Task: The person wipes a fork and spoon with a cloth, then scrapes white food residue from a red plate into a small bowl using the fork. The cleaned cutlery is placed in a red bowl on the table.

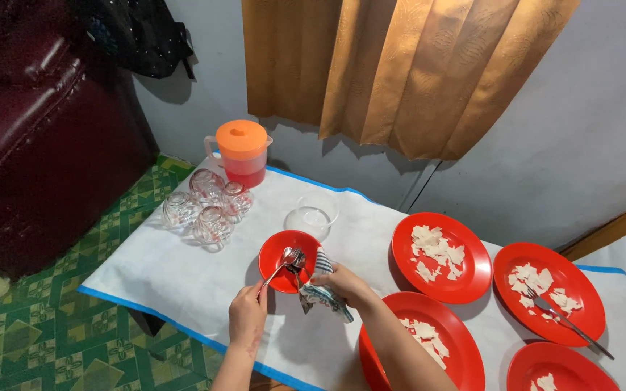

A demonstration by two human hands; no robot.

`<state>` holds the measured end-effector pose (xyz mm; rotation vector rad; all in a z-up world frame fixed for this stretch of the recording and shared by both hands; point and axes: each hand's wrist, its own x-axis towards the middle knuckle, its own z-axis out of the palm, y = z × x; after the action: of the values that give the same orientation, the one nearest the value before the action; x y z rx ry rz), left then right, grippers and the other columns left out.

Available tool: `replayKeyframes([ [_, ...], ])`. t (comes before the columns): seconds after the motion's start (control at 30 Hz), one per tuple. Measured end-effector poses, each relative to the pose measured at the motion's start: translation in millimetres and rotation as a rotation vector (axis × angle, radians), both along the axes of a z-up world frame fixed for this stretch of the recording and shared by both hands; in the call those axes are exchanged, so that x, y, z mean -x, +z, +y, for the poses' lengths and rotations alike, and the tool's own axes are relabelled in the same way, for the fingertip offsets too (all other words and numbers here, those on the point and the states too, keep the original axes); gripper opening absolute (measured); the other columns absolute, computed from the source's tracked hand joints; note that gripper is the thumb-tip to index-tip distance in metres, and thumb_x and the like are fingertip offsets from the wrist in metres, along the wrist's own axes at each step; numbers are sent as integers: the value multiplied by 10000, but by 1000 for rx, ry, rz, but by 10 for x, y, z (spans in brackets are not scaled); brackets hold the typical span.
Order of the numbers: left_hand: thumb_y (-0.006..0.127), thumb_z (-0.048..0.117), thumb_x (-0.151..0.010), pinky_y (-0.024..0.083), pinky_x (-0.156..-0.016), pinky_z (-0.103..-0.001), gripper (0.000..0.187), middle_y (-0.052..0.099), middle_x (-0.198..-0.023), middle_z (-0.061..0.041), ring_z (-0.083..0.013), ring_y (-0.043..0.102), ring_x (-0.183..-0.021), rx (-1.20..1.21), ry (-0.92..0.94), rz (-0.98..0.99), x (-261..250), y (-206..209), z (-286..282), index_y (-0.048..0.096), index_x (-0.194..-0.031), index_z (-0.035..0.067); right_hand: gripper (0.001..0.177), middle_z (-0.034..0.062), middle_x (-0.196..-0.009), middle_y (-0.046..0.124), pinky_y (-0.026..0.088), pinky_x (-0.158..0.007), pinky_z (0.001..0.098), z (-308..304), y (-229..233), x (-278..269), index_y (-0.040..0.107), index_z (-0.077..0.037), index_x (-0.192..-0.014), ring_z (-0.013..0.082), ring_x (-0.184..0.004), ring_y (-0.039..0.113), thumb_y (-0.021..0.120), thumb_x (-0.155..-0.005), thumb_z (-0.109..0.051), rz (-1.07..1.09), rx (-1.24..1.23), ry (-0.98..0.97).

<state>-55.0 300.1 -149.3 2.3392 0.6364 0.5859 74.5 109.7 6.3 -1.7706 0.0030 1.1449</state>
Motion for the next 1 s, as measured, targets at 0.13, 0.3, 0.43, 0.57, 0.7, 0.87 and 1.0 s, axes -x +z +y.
replayKeyframes([
  [0.13,650,207,-963,620,-746,-411,290,759,-1024,-97,-272,739,-872,-40,0,-28,-4,-123,33,748,-1194,62,419,136,-1088,764,560,-740,327,-12,-87,-25,625,-103,-1232,241,-911,727,744,-833,-148,-13,-65,3],
  [0.3,632,245,-981,627,-720,-414,314,756,-1029,-85,-265,742,-861,-56,-3,42,30,-121,27,729,-1234,85,393,120,-1114,761,573,-781,309,-16,1,3,656,-86,-1193,241,-949,735,781,-846,-220,-32,-8,122],
  [0.43,600,250,-992,599,-652,-419,281,743,-957,-56,-268,720,-794,-43,15,88,42,-8,-23,732,-1212,134,395,97,-1092,768,543,-784,284,-85,167,29,684,-100,-1176,204,-900,713,750,-845,-306,-110,106,223],
  [0.57,602,275,-988,566,-584,-415,301,725,-906,-49,-266,701,-752,-67,23,140,23,-17,-45,708,-1247,164,385,67,-1078,756,499,-799,287,-193,274,12,694,-146,-1171,185,-879,681,723,-827,-316,-162,217,370],
  [0.7,647,302,-952,605,-781,-460,409,712,-1185,-35,-284,651,-1089,-57,8,131,12,-35,-91,649,-1334,156,343,31,-999,767,492,-767,291,-316,158,-31,724,-155,-1130,153,-807,682,717,-838,-335,-193,287,462],
  [0.87,582,209,-982,518,-1028,-406,356,692,-1303,-78,-246,627,-1209,-44,-34,-46,159,500,-507,682,-1302,88,402,50,-1075,779,528,-783,281,-383,49,18,700,-158,-1179,164,-859,711,739,-812,-315,-138,237,359],
  [1.0,547,246,-989,590,-959,-352,365,783,-1133,-126,-260,757,-1014,454,-14,89,156,446,-743,717,-1277,101,379,127,-1064,770,572,-717,295,-405,-161,8,679,-65,-1166,217,-841,723,738,-821,-210,1,87,210],
])
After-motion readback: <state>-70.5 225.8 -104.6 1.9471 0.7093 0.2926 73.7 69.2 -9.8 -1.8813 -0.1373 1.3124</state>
